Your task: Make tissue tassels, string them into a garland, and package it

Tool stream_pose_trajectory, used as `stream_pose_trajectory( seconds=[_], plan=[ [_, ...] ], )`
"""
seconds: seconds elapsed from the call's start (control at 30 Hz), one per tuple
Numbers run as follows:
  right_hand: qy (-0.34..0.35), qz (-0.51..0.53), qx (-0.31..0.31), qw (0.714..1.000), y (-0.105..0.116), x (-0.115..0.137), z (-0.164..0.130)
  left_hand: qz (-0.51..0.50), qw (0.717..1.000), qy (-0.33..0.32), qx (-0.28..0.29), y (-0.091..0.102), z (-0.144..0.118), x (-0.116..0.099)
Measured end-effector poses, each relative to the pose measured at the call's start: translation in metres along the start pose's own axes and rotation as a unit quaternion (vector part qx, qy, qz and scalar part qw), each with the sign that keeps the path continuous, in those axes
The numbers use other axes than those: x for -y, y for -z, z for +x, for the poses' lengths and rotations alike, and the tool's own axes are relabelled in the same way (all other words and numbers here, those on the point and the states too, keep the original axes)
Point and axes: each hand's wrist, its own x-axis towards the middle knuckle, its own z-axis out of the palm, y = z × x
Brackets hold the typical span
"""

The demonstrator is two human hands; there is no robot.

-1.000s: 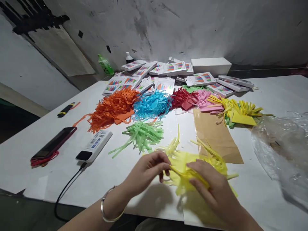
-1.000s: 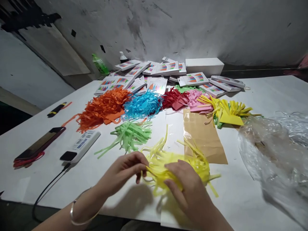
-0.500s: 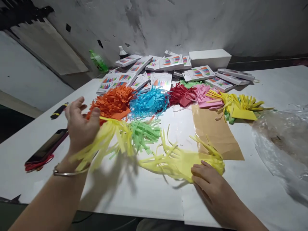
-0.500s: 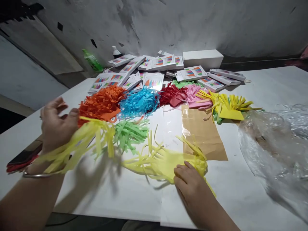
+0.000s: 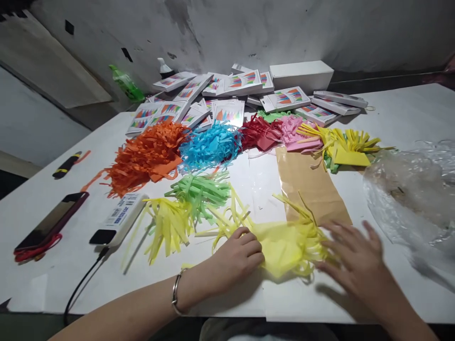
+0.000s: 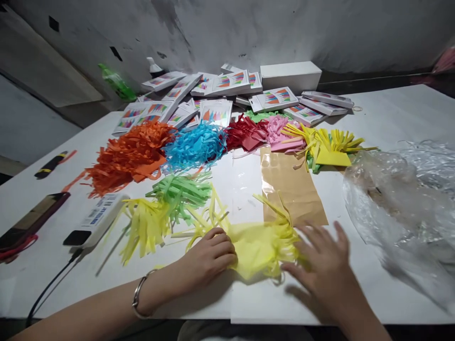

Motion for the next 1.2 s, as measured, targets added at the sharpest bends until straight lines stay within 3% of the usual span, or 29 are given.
stream_pose_trajectory(
  seconds=[0.07, 0.1, 0.13, 0.2, 0.23, 0.3, 0.43, 0.53, 0.6, 0.7, 0.83, 1.0, 1.2],
  plan=[
    [-0.043, -0.048, -0.075, 0.995, 0.01, -0.002, -0.005, -0.01, 1.0, 0.011, -0.004, 0.002, -0.001, -0.001],
    [-0.033, -0.056, -0.097, 0.993, 0.011, 0.004, -0.005, -0.015, 1.0, 0.015, -0.005, 0.002, -0.001, -0.002],
    [0.007, -0.043, -0.089, 0.995, 0.008, 0.014, -0.002, -0.02, 1.0, 0.018, -0.007, 0.002, -0.001, -0.003],
    [0.138, 0.016, -0.001, 0.99, -0.005, 0.039, 0.007, -0.034, 0.999, 0.02, -0.006, 0.001, -0.001, -0.003],
    [0.17, 0.027, 0.035, 0.984, -0.015, 0.05, 0.011, -0.04, 0.999, 0.019, -0.006, 0.001, -0.001, -0.003],
    [0.178, 0.046, 0.025, 0.983, -0.032, 0.064, 0.016, -0.058, 0.998, 0.016, -0.007, 0.002, -0.004, -0.003],
    [0.122, 0.109, 0.025, 0.986, -0.04, 0.057, 0.013, -0.105, 0.993, 0.044, -0.028, 0.006, -0.012, -0.006],
    [0.021, 0.155, 0.047, 0.987, -0.032, 0.046, 0.014, -0.12, 0.987, 0.092, -0.048, 0.006, -0.011, -0.008],
    [-0.031, 0.126, 0.069, 0.989, -0.03, 0.044, 0.019, -0.099, 0.984, 0.141, -0.051, 0.004, -0.004, -0.006],
    [-0.039, 0.027, 0.112, 0.993, -0.035, 0.043, 0.032, -0.02, 0.978, 0.207, -0.023, 0.002, 0.011, 0.002],
    [-0.029, -0.06, 0.144, 0.987, -0.046, 0.039, 0.045, 0.048, 0.97, 0.238, 0.03, 0.001, 0.027, 0.013],
    [-0.051, -0.12, 0.122, 0.984, -0.046, 0.026, 0.045, 0.038, 0.965, 0.255, 0.054, 0.002, 0.033, 0.018],
    [-0.101, -0.111, 0.076, 0.986, -0.033, 0.001, 0.04, 0.044, 0.961, 0.262, 0.07, 0.002, 0.035, 0.019]
  ],
)
